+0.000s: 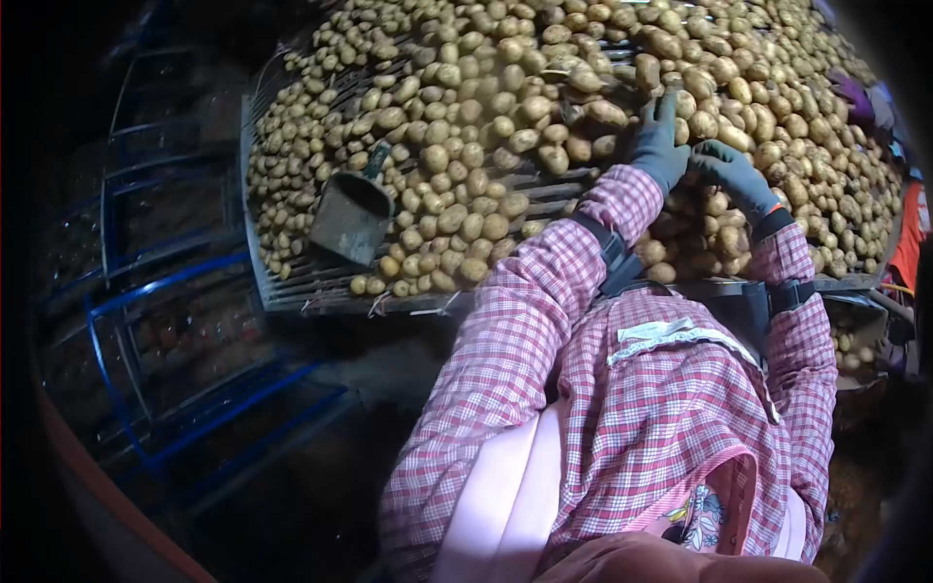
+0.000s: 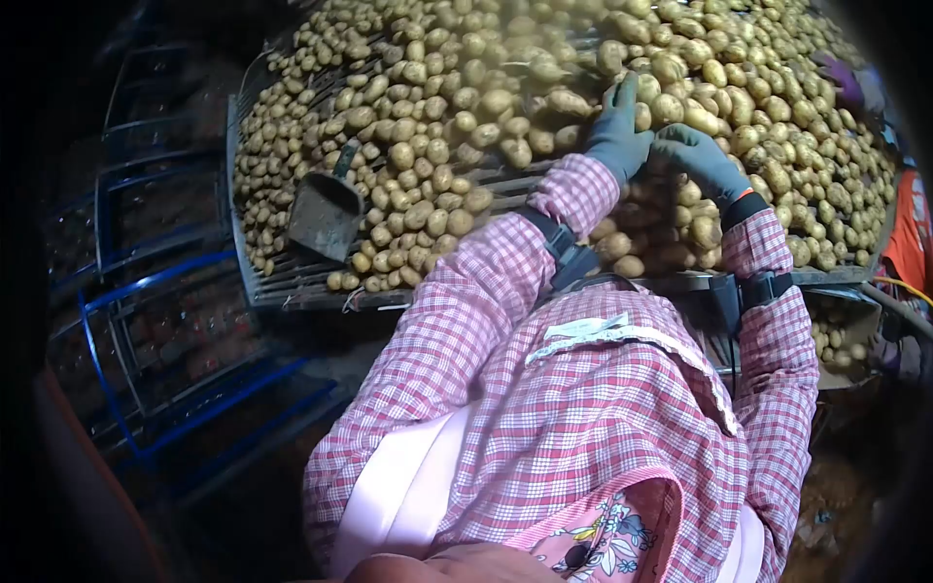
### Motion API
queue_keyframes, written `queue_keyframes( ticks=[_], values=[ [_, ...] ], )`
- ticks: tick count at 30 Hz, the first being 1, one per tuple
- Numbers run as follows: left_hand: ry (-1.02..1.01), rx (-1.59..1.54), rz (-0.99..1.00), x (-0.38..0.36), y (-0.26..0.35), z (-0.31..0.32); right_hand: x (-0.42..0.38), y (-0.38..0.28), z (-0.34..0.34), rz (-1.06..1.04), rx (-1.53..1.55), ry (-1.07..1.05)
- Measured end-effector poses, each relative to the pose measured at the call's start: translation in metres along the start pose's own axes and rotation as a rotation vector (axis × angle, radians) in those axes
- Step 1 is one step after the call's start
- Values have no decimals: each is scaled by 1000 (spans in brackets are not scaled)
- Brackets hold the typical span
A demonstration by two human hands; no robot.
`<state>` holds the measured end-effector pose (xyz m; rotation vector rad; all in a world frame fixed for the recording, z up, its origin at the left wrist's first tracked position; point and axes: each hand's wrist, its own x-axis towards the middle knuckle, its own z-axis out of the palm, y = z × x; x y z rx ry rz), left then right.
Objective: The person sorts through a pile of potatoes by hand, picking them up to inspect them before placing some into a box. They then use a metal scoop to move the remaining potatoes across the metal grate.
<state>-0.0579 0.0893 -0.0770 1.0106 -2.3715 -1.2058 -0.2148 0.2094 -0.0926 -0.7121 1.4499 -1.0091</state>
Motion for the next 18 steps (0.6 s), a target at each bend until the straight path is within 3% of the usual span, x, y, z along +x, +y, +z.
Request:
queue_keyframes(
  ticks=[1, 3, 4, 5, 7, 8, 9, 14, 15, 18],
  values=[
    [-15, -28, -11, 11, -1, 13, -9, -3, -14, -35, 81, 80],
    [20, -244, 190, 15, -13, 7, -34, -20, -35, -50, 281, 149],
    [-105, -742, -15, 15, -27, 13, -51, -25, -47, -43, 215, 301],
    [-258, -976, -192, 1, -6, -19, -71, -34, -49, -79, 233, 296],
    [-272, -1132, -231, -20, 0, -46, -97, -38, -41, -144, 155, 335],
    [-289, -1114, -323, -30, -1, -56, -100, -31, -34, -26, 288, 313],
    [-367, -1105, -344, -39, -4, -64, -111, -38, -12, -76, 344, 285],
    [-372, -1097, -170, -85, 0, -92, -104, -34, 75, -73, 392, 77],
    [-372, -966, -82, -90, -2, -92, -102, -34, 87, -96, 486, -30],
    [-377, -572, 102, -108, 0, -97, -99, -37, 132, -38, 629, -59]
  ],
)
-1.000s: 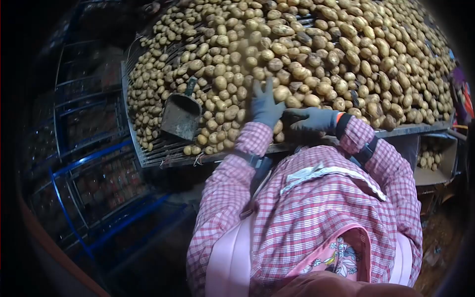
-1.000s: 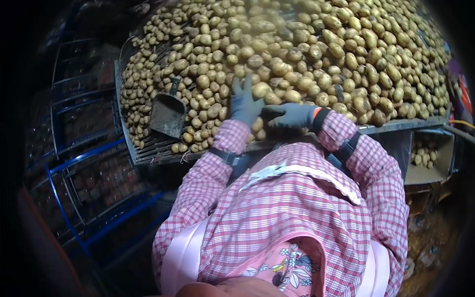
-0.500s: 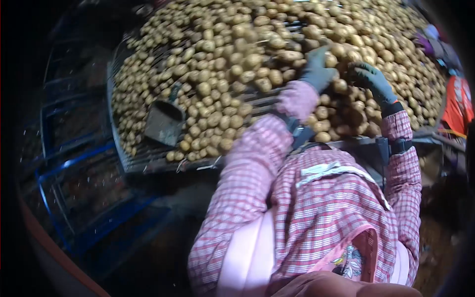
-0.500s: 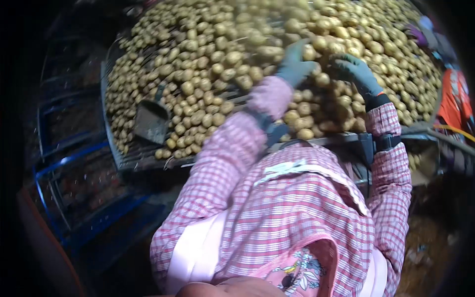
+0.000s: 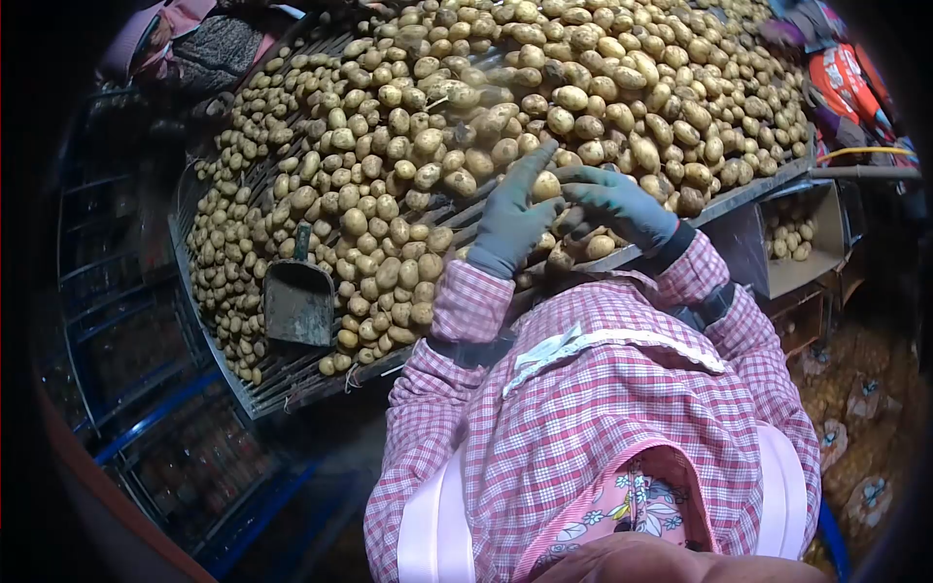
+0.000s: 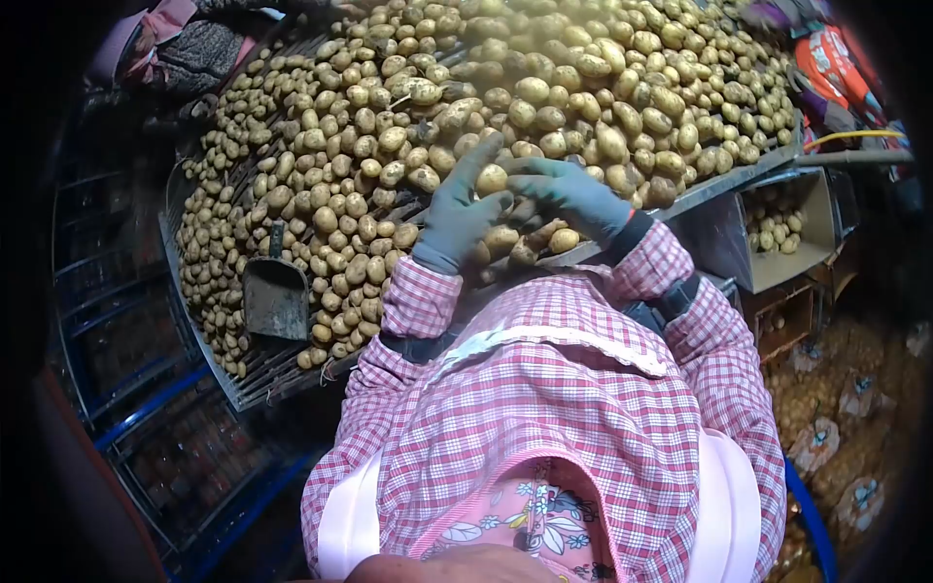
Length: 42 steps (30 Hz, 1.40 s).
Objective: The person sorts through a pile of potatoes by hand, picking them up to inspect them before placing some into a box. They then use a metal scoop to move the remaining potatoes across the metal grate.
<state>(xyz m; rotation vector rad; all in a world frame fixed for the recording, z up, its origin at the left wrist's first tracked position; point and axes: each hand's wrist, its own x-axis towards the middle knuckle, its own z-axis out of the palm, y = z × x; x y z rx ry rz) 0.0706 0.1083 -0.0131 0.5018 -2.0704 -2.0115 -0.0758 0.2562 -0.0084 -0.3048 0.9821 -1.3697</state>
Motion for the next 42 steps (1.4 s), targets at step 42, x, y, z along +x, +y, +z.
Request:
queue_keyframes(
  ticks=[42],
  values=[
    [-10, 23, -462, -67, -15, 55, -365, 184, -283, -595, 250, 1172]
  ],
)
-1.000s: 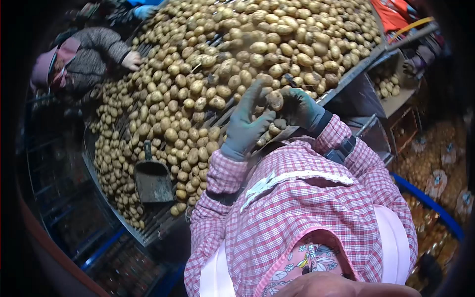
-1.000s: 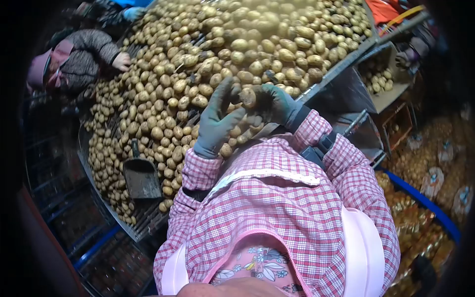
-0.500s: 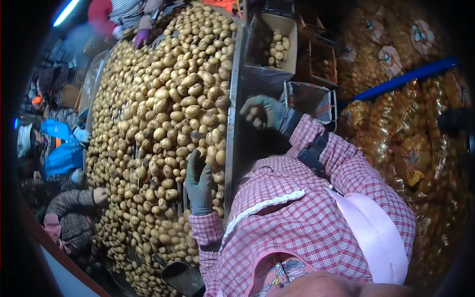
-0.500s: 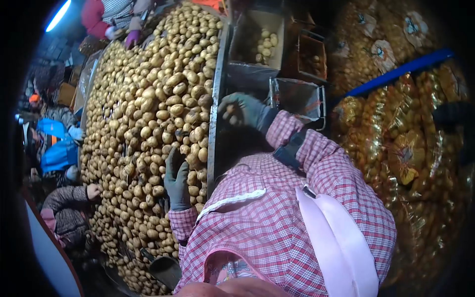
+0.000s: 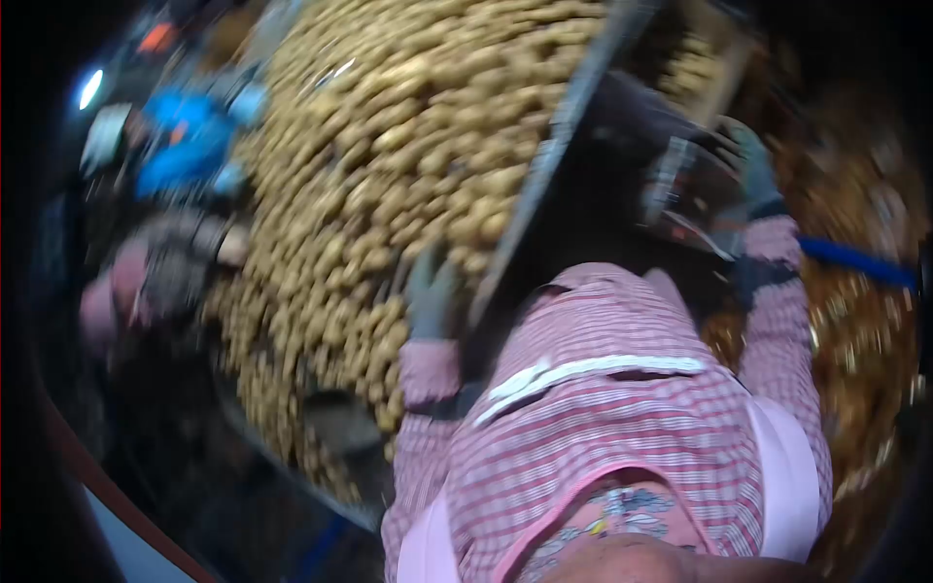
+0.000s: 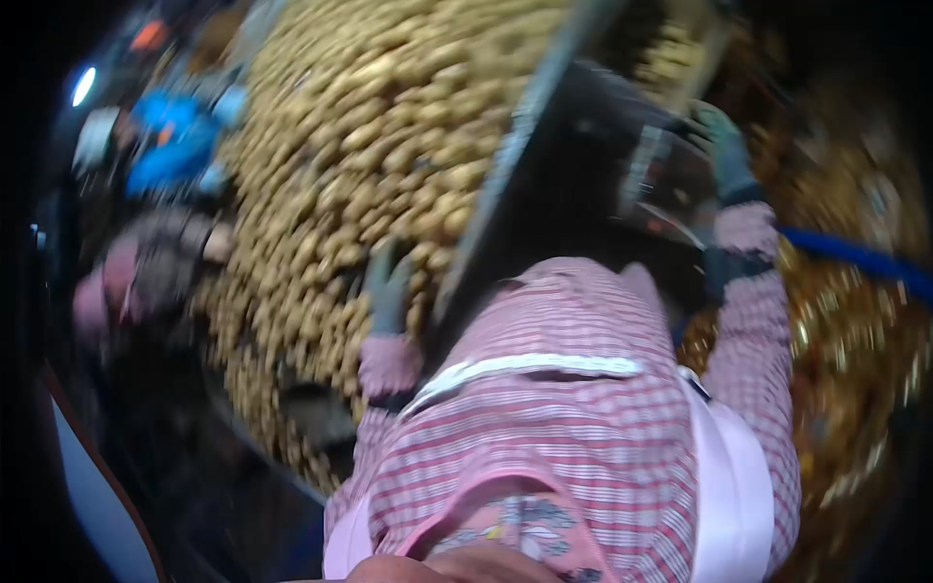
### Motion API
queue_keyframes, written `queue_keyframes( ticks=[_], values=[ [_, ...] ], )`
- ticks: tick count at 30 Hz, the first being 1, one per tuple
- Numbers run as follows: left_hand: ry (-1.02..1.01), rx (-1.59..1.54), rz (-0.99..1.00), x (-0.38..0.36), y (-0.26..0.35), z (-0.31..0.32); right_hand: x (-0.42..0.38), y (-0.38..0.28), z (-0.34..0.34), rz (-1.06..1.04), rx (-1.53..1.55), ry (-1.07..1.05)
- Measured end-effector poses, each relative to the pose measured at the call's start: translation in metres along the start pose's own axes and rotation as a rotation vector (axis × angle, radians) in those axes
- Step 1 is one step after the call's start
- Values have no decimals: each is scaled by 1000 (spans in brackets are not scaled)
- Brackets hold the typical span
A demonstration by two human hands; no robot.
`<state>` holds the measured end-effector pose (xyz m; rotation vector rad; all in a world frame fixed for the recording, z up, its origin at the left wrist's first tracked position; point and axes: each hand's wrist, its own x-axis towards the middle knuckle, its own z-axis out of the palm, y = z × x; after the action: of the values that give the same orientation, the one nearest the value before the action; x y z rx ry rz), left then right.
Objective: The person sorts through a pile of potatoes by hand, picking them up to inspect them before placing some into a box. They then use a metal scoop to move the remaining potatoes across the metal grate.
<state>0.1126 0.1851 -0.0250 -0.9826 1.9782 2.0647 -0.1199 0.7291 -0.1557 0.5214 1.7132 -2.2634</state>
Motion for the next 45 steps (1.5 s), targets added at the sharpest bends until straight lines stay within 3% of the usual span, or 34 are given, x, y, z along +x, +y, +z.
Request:
queue_keyframes(
  ticks=[1, 2, 3, 4, 5, 8, 9, 11, 13, 15, 18, 21, 22, 25, 27, 28, 30, 31, 32, 33, 34, 35, 37, 39, 41, 43, 45],
  values=[
    [7, -17, -40, 2, -12, -8, -4, -12, 47, 41, 40, -60],
    [42, 77, 63, -1, -22, -11, 6, -10, 94, 63, -36, -193],
    [108, 423, 310, 8, -59, -34, 15, 0, 140, 68, -115, -325],
    [186, 516, 346, -4, -60, -37, 23, 23, 186, 139, -64, -456],
    [213, 440, 298, -30, -50, -36, 9, 30, 216, 188, -29, -554],
    [508, 435, 181, -67, -97, -77, -40, 46, 323, 23, -292, -953],
    [643, 455, 129, -83, -111, -97, -57, 52, 354, 181, -212, -996],
    [934, 466, -9, -120, -120, -133, -68, 79, 389, 279, -256, -1117],
    [1022, 627, -92, -180, -152, -180, -105, 59, 405, 377, -313, -1186],
    [1031, 694, -250, -204, -157, -187, -114, 80, 424, 443, -367, -1240],
    [817, 885, -393, -190, -152, -177, -141, 99, 447, 522, -383, -1308],
    [869, 880, -523, -171, -122, -169, -179, 103, 468, 631, -514, -1453],
    [917, 796, -394, -162, -132, -173, -190, 111, 474, 689, -521, -1543],
    [858, 1079, -98, -118, -158, -195, -224, 144, 489, 281, -769, -1842],
    [912, 917, 117, -82, -140, -194, -240, 168, 494, 237, -826, -1903],
    [863, 849, 17, -69, -122, -185, -246, 176, 501, 206, -850, -1934],
    [858, 727, 40, -27, -107, -184, -266, 158, 518, 197, -944, -1894],
    [843, 597, 160, -22, -107, -192, -272, 151, 527, 187, -992, -1873],
    [638, 651, 2, -5, -52, -170, -258, 181, 521, 391, -943, -1776],
    [686, 717, 226, 38, -79, -161, -244, 211, 515, 577, -885, -1657],
    [454, 459, 197, 27, -41, -157, -233, 199, 525, 414, -906, -1673],
    [426, 394, 341, 40, -39, -158, -219, 188, 538, 240, -924, -1686],
    [446, 380, 510, 34, -32, -166, -189, 179, 546, 351, -788, -1466],
    [583, 456, 654, 10, -30, -199, -170, 153, 557, 157, -740, -1149],
    [741, 520, 617, 1, -60, -254, -153, 122, 558, 123, -555, -951],
    [921, 607, 387, -18, -75, -293, -172, 95, 558, 191, -517, -870],
    [891, 697, 176, -4, -86, -301, -192, 98, 562, 198, -499, -987]
  ],
)
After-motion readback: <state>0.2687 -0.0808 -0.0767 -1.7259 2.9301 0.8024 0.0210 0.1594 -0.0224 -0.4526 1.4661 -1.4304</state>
